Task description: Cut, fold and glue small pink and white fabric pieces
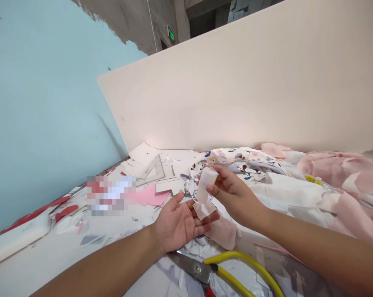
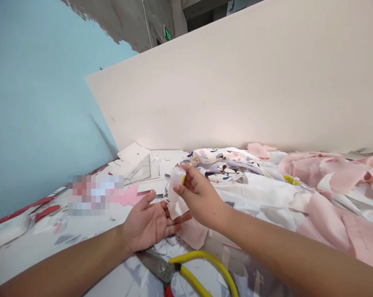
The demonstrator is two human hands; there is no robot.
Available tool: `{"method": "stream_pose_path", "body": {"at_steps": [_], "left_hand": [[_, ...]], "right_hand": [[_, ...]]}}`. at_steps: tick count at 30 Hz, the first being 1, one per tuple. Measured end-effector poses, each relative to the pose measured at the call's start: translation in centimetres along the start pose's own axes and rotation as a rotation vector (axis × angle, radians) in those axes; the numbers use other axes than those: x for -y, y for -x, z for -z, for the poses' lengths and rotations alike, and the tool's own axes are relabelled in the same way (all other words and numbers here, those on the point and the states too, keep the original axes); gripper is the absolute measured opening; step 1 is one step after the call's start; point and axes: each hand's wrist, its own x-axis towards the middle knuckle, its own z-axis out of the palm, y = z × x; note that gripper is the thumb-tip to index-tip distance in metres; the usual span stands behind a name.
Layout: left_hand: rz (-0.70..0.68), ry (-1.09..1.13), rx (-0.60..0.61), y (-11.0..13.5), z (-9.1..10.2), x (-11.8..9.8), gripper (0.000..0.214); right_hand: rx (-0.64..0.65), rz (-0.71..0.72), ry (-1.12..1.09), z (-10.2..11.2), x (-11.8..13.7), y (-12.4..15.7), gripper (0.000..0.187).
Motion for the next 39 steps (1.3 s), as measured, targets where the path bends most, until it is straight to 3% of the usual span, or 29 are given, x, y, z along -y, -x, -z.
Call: {"method": "stream_pose_path", "body": {"at_steps": [29,39], "left_hand": [[0.018,0.001,0.034,0.14,-0.08,-0.04,0.053],[0.014,0.008,0.020,0.06,-0.16,0.01,0.045]], "right_hand": [[-0.071,-0.024,0.126,-0.62,0.07,0.70,0.026],[-0.051,-0.045,0.119,-0.55,-0.06,0.99,0.029]]}}
